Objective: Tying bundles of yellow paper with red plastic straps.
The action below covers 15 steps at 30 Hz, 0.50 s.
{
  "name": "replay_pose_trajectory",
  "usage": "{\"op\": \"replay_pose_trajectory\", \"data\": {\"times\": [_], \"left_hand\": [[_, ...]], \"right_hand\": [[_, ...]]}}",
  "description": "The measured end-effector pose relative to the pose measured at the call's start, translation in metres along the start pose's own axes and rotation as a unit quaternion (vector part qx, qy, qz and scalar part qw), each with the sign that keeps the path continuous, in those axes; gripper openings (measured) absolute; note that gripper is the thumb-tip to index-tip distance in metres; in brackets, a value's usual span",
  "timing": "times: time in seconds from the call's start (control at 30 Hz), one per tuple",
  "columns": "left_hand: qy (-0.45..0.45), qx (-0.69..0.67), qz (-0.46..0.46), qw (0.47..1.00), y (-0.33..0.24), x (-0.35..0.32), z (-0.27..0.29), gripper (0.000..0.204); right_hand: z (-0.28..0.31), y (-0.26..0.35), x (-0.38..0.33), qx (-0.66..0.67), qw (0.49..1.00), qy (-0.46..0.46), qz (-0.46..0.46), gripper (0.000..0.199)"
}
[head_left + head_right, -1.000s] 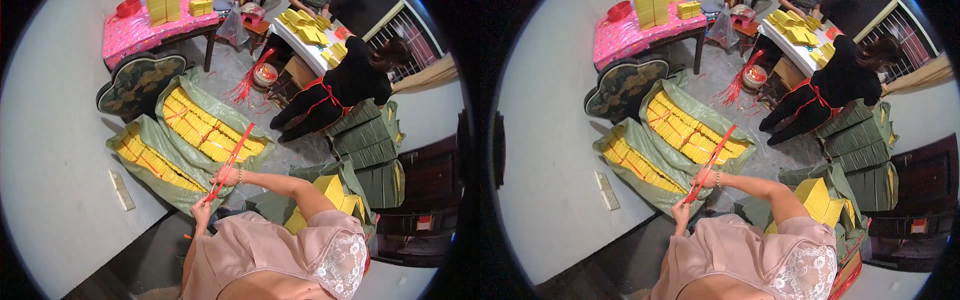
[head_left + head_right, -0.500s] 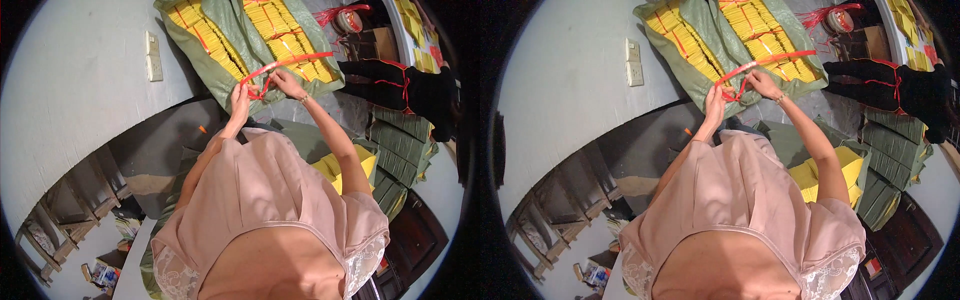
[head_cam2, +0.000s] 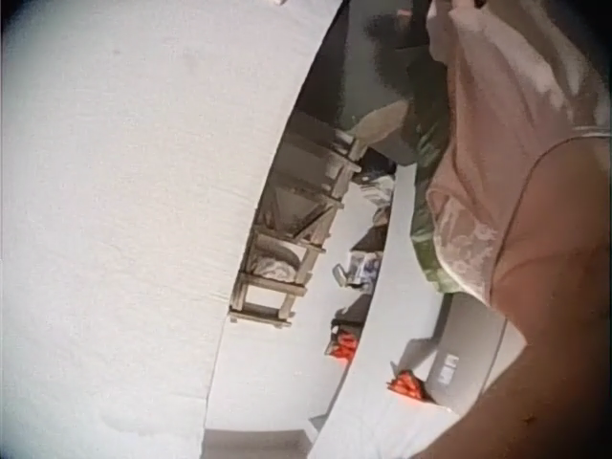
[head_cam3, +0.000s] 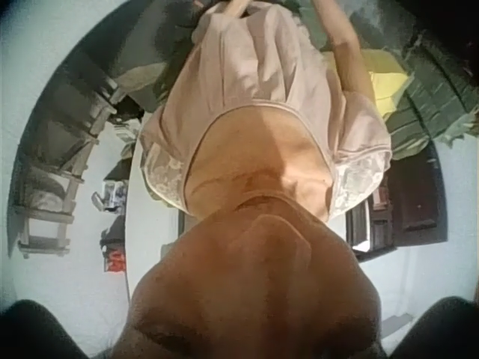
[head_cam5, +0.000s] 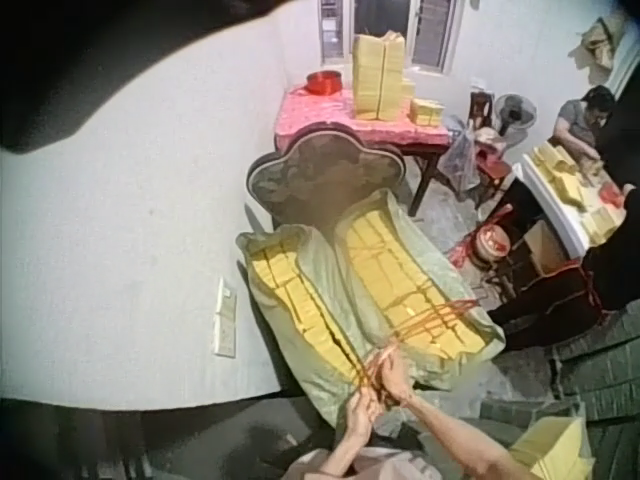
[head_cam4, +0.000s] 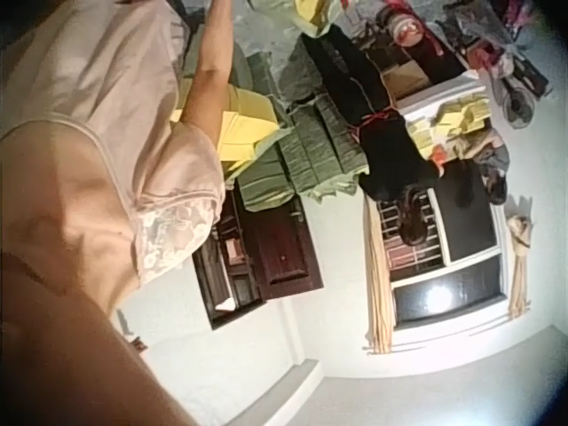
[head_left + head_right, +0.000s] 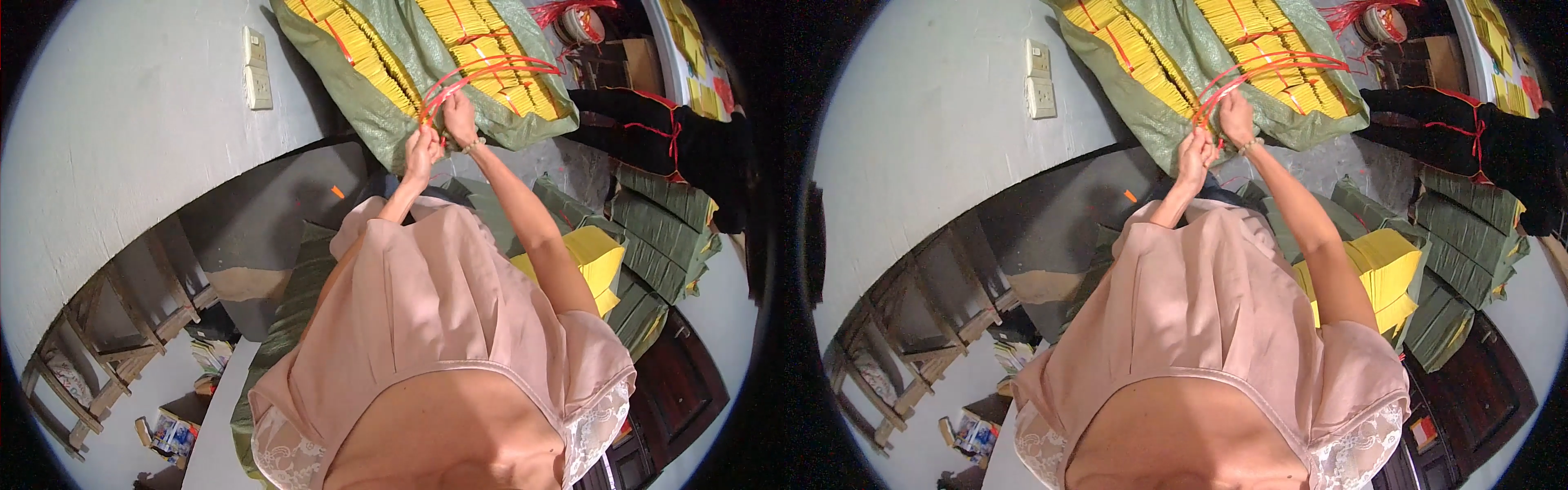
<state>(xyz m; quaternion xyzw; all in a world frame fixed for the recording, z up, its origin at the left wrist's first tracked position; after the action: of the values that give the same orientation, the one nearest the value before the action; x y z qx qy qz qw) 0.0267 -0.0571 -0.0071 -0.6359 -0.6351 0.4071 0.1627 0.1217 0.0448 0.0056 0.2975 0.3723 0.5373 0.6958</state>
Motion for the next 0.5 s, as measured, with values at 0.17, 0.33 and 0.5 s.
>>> {"op": "replay_pose_trajectory", "data": {"times": [0.17, 0.33, 0.5], "left_hand": [[0.058, 0.029, 0.057, 0.996, 0.01, -0.012, -0.007, 0.034], [0.101, -0.011, 0.101, 0.99, 0.013, -0.018, -0.011, 0.033], [0.134, -0.009, 0.133, 0.982, 0.018, -0.017, -0.018, 0.034]], "right_hand": [[-0.002, -0.011, 0.013, -0.065, 0.998, 0.013, 0.013, 0.031], [-0.011, -0.029, 0.021, -0.036, 0.996, 0.06, -0.049, 0.031], [-0.011, -0.053, 0.034, 0.049, 0.994, 0.072, -0.063, 0.037]]}}
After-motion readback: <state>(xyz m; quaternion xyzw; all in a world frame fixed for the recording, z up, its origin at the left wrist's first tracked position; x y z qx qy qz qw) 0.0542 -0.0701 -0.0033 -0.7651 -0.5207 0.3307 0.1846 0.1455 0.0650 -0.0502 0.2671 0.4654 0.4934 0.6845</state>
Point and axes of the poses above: each hand's wrist, its own x-axis towards the middle knuckle, its own z-axis out of the back of the hand, y = z × x, the point moved 10 cm from there along x, towards the middle knuckle, and after that the axes turned 12 degrees about -z, right-handed, at the moved point
